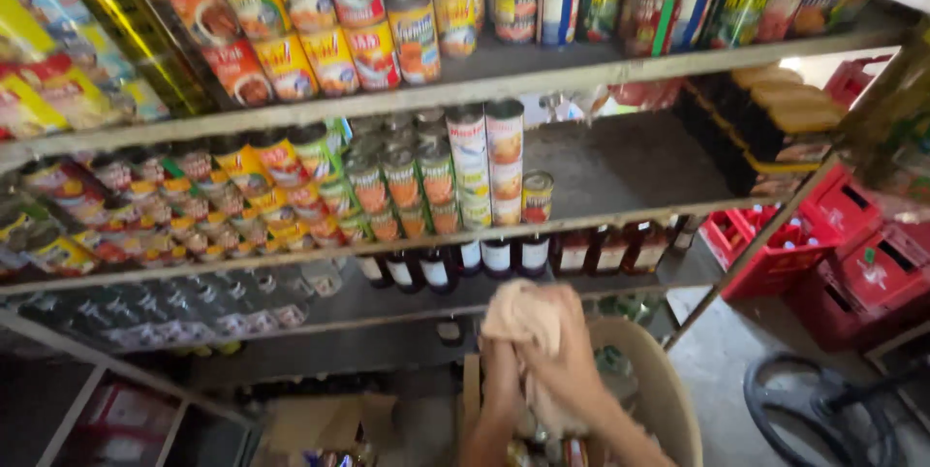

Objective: Wiping canned food products with a cloth and organizing them on store shelves.

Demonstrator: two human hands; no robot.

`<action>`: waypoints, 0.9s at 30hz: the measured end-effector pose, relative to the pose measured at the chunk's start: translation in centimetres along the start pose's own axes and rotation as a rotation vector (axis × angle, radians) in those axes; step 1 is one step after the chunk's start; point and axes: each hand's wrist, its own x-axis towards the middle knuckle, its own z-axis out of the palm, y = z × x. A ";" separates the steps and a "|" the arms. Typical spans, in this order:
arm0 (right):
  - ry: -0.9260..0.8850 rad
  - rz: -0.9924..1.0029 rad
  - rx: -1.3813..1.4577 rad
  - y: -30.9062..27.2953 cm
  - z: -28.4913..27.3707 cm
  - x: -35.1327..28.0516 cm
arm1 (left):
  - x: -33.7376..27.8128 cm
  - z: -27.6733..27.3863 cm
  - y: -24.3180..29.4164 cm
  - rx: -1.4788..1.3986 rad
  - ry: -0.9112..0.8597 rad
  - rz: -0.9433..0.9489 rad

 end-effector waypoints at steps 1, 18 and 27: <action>-0.051 0.024 -0.038 0.1 -0.1 0.8 | 0.4 -3.1 -2.5 -0.239 -0.208 0.013; -0.775 0.152 0.206 1.3 -8.7 9.1 | 3.4 12.1 16.7 0.172 0.025 0.108; -0.486 -0.076 -0.001 -6.9 -2.8 19.9 | 8.9 21.3 26.2 0.729 -0.303 0.764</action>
